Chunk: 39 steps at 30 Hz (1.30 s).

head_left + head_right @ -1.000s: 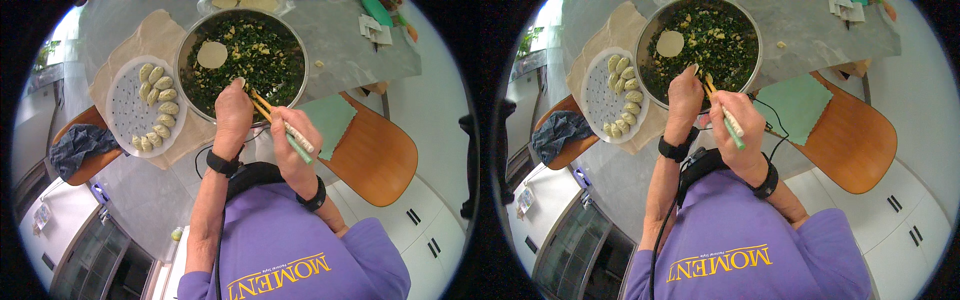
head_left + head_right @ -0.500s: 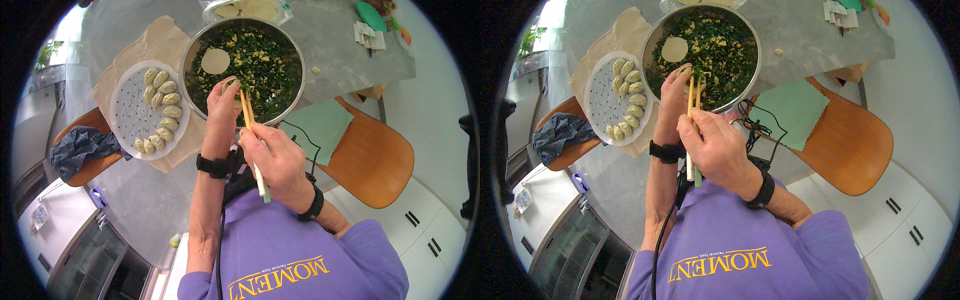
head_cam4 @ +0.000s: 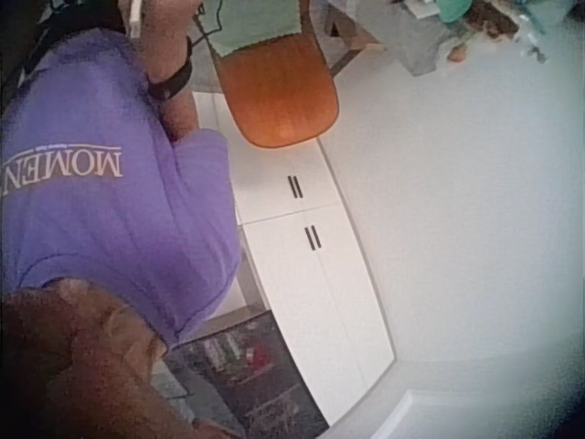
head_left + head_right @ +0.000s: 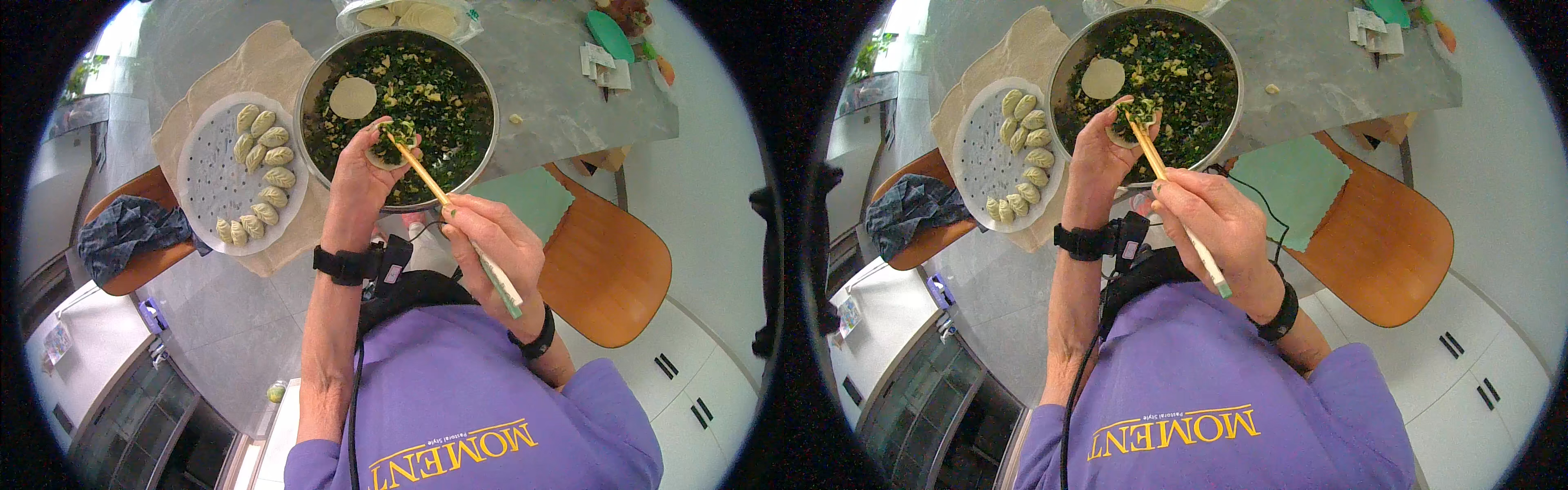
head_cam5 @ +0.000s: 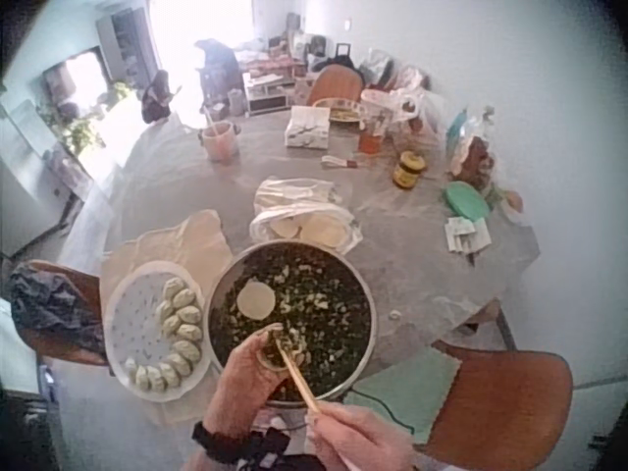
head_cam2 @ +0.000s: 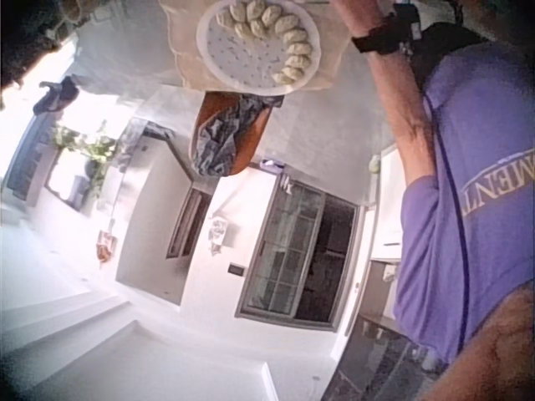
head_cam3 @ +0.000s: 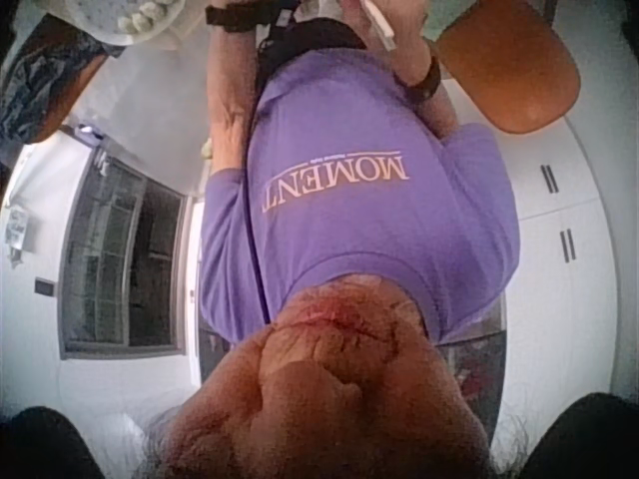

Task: The person fills round dumpling wrappers with a green vegetable and egg mixture using chopsticks, then pleats and seals each dumpling by hand. Completed dumplings are placed on a perforated tray.

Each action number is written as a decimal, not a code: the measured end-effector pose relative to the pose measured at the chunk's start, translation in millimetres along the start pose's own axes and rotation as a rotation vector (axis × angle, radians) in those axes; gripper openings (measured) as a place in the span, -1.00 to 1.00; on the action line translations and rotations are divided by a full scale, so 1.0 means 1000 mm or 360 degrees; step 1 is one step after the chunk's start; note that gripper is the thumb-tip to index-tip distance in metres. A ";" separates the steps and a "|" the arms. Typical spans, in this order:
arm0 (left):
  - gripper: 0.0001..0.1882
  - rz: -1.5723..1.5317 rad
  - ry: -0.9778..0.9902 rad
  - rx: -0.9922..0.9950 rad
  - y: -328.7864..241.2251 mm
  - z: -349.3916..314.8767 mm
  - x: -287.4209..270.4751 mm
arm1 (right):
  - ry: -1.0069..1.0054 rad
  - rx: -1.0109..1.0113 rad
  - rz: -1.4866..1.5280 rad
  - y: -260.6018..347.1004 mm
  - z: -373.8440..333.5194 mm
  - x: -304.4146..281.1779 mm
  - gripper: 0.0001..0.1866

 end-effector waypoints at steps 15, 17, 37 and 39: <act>-0.61 0.0108 0.0057 -0.0059 -0.011 -0.010 -0.009 | -0.0409 0.0960 0.0419 -0.074 -0.009 -0.024 -0.77; -0.61 0.0108 0.0060 -0.0056 -0.014 -0.011 -0.012 | -0.0422 0.1031 0.0511 -0.086 -0.009 -0.019 -0.76; -0.62 0.0251 0.0080 -0.0031 -0.012 -0.014 -0.005 | -0.0404 0.1365 0.0901 -0.141 -0.014 0.015 -0.66; -0.62 0.0293 0.0038 -0.0017 -0.011 -0.013 -0.005 | -0.0384 0.1336 0.0889 -0.138 -0.015 0.015 -0.65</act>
Point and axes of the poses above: each hand's wrist, its own z-axis towards the middle knuckle, its own x-axis out of the palm, y = z × x, the point moved 4 cm from there along z, towards the middle knuckle, and after that the axes turned 4 degrees about -z, right-handed, at the moved point
